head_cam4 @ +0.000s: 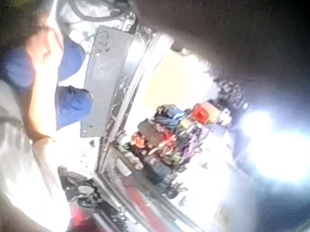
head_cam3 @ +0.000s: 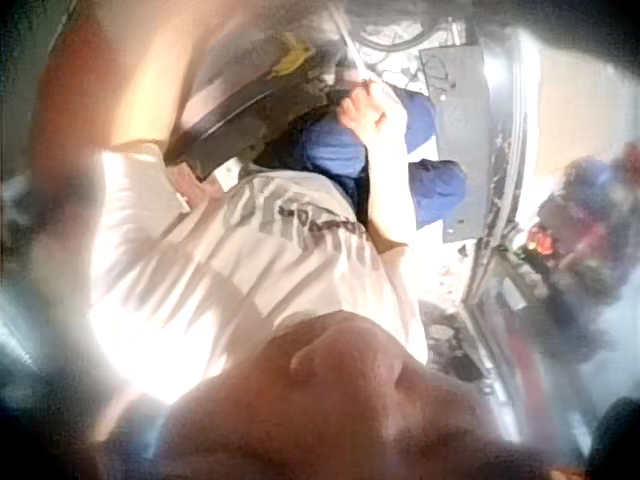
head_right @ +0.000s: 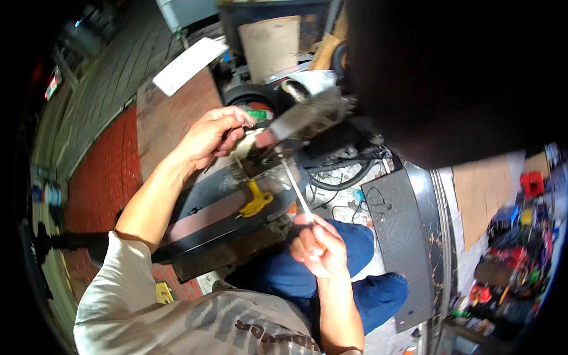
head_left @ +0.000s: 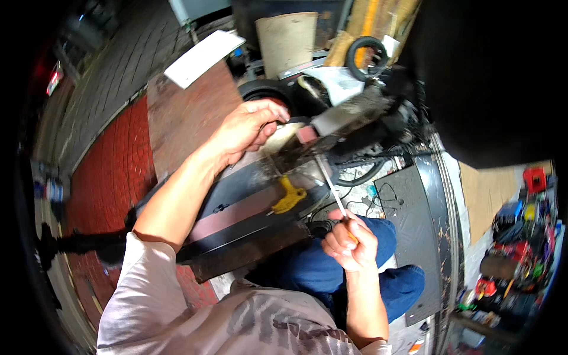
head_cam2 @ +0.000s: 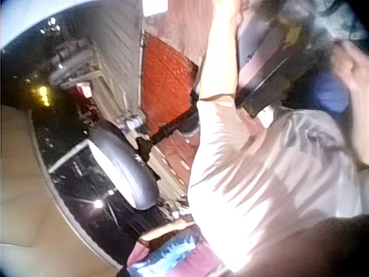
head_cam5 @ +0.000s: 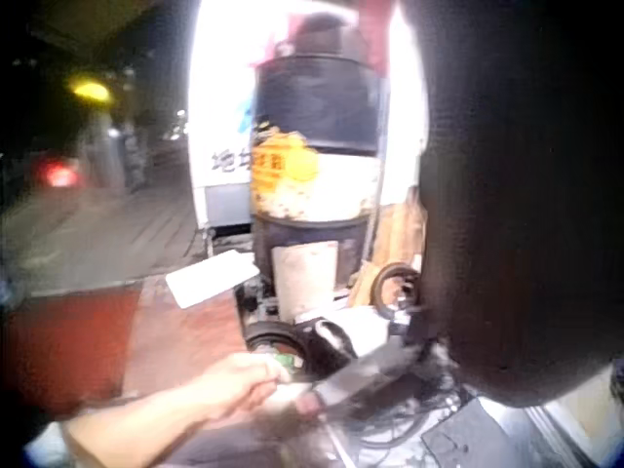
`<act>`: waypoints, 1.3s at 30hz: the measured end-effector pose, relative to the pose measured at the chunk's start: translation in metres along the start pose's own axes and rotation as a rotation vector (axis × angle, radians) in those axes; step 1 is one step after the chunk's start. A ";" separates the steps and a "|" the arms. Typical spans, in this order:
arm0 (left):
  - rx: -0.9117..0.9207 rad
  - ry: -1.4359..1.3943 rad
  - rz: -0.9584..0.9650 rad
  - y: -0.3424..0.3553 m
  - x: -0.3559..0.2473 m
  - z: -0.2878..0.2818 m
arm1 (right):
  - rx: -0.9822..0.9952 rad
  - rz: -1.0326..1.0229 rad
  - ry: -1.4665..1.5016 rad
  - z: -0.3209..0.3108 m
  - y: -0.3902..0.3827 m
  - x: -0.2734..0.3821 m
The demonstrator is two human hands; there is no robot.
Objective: The person works on the internal electrical components and wiring of an electric scooter using an allen key and a screwdriver, tightening screws and organizing wires near the rear assembly.
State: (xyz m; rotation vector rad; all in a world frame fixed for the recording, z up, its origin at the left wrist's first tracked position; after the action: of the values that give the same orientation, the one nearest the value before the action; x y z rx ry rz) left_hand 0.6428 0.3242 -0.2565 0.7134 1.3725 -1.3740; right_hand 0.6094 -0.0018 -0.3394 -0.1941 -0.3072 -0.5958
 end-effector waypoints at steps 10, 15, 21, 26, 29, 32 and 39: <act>0.267 0.277 -0.359 0.044 -0.008 0.027 | 0.008 0.016 -0.097 -0.005 0.001 0.002; 0.179 0.393 -0.359 0.040 -0.014 0.040 | 0.013 0.052 -0.106 -0.009 0.000 0.003; 0.126 0.500 -0.339 0.036 -0.018 0.037 | 0.027 0.010 -0.153 -0.010 0.000 0.001; 0.157 0.539 -0.451 0.042 -0.025 0.042 | 0.008 0.029 -0.136 -0.009 0.001 0.004; 0.220 0.576 -0.463 0.054 -0.025 0.030 | 0.023 0.054 -0.082 -0.010 0.001 0.004; 0.237 0.516 -0.489 0.058 -0.022 0.028 | 0.061 0.061 0.000 -0.011 0.002 0.003; 0.355 0.557 -0.491 0.064 -0.011 0.007 | -0.099 0.010 -0.337 -0.002 0.004 0.003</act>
State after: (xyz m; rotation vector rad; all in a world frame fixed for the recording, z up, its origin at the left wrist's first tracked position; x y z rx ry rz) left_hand 0.7069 0.3309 -0.2678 1.1008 1.8437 -1.9311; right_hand 0.6146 -0.0007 -0.3408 -0.3924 -0.6024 -0.5682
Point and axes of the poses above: each hand's wrist, its own y-axis towards the middle knuckle, its own z-axis out of the palm, x = y × z, the point moved 3 cm from there along y, towards the middle knuckle, and after that the axes turned 2 degrees about -z, right-handed, at the moved point
